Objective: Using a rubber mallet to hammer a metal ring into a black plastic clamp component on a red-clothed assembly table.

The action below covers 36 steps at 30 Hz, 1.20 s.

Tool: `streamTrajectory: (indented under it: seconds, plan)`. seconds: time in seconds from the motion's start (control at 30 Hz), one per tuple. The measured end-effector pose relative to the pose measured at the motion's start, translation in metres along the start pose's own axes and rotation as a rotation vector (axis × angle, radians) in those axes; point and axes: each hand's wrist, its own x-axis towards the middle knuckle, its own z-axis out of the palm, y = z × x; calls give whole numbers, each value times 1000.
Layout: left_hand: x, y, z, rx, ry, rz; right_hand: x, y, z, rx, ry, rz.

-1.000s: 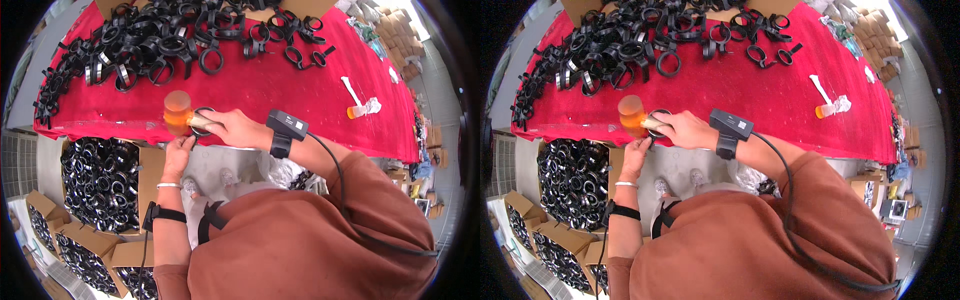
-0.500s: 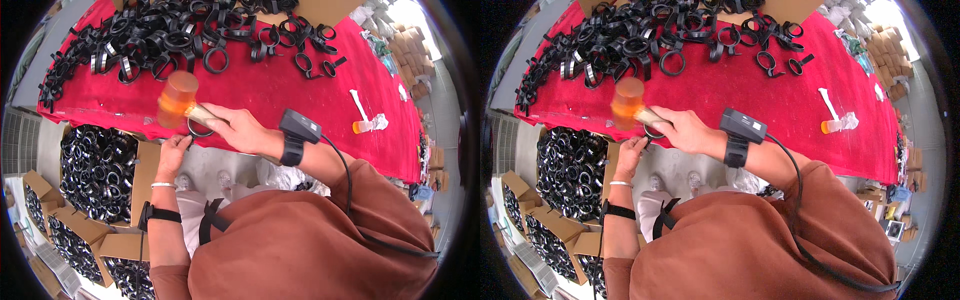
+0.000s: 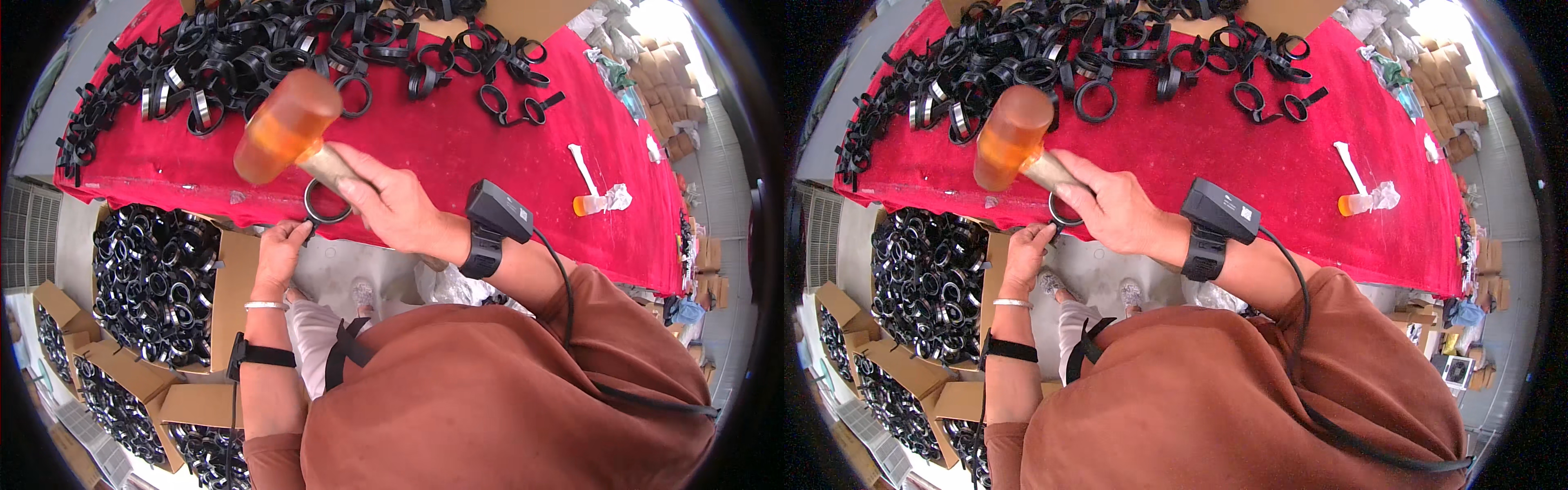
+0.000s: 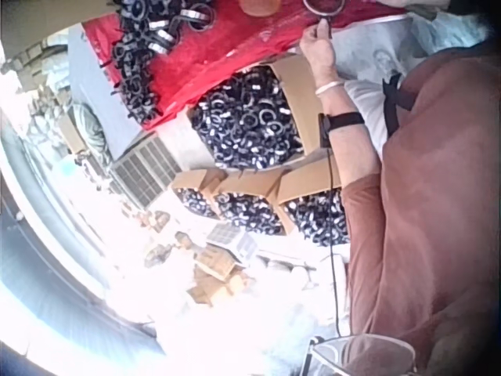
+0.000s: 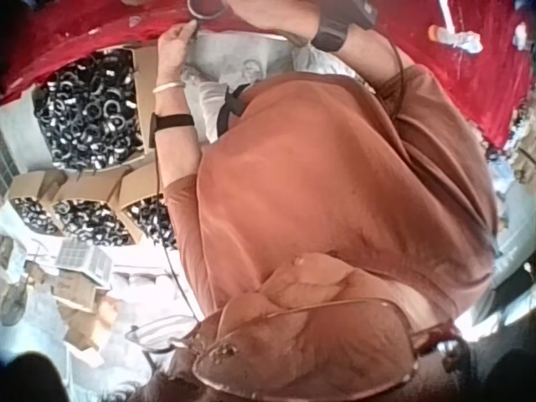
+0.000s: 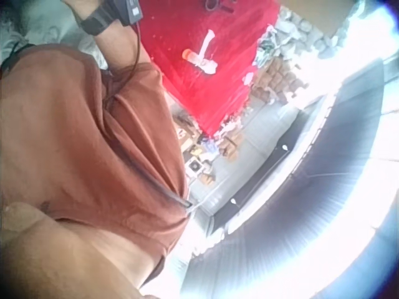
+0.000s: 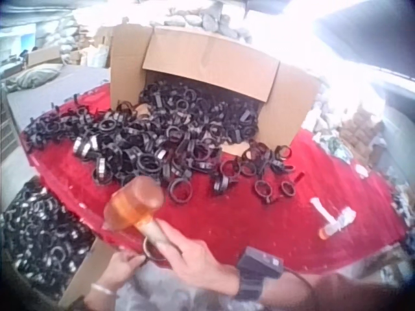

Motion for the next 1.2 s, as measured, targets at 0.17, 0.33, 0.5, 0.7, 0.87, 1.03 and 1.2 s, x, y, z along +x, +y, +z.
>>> streamTrajectory:
  seconds: [0.17,0.33,0.5,0.7,0.87,1.03,1.2]
  plan:
    - [3,10,4,16,12,14,4,55,-5,-63,62,146]
    - [0,0,1,3,22,-22,2,20,-10,53,31,171]
    - [-2,7,7,-23,-5,-8,-5,75,-9,23,135,107]
    - [-1,4,3,-43,0,-20,-20,34,-38,128,63,337]
    - [-2,9,9,-109,-35,-5,-50,83,-23,31,205,56]
    - [-1,1,1,-108,-32,-66,-59,53,-44,100,118,226]
    - [-1,8,8,-100,-26,-4,-79,83,-25,-225,74,-243]
